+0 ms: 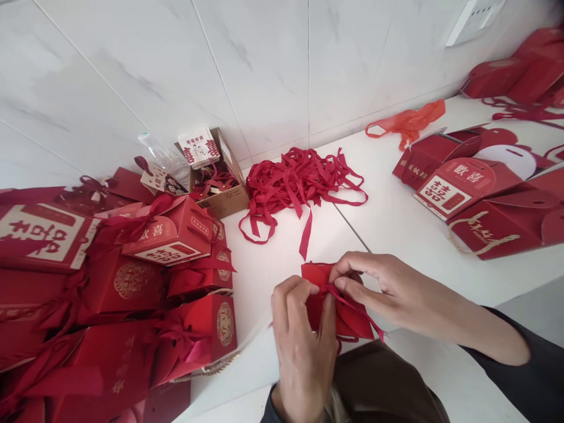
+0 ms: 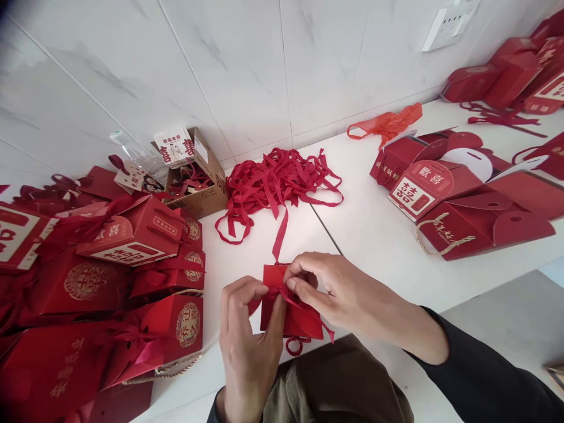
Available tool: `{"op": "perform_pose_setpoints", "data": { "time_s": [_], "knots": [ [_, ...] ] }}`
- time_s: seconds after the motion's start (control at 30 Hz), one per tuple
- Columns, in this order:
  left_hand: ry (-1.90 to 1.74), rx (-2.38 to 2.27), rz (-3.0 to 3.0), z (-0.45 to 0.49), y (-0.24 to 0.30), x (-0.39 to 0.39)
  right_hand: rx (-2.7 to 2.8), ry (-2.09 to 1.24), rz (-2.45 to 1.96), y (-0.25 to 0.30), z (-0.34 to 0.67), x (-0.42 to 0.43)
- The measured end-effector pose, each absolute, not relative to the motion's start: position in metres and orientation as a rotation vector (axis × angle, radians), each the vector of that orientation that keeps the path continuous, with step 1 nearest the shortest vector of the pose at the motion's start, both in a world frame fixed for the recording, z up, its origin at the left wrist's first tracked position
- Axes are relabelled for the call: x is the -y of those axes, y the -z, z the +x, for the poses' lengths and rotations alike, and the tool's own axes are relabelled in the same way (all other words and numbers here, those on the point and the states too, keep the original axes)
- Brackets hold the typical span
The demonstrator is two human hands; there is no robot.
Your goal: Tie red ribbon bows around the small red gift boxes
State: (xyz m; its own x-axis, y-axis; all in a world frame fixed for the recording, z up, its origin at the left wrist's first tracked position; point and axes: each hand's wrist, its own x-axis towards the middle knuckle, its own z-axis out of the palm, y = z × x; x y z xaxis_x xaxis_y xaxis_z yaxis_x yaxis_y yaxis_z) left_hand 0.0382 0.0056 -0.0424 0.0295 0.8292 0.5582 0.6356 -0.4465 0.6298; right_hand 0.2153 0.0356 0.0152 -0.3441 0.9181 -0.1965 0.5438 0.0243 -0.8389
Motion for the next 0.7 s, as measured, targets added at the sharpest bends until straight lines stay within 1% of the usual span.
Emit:
{"op": "perform_pose_setpoints", "data": {
  "time_s": [0.2, 0.43, 0.7],
  "knots": [
    [-1.345, -1.565, 2.211, 0.032, 0.041, -0.001, 1.894, -1.237, -1.558, -0.015, 0.218, -0.034],
    [-1.237, -1.657, 2.479, 0.018, 0.042, 0.005, 1.84, -1.086, -1.664, -0.006, 0.231, -0.034],
    [-1.083, -1.768, 2.349, 0.021, 0.041, 0.009, 1.893, -1.084, -1.586, -0.012, 0.225, -0.032]
  ]
}}
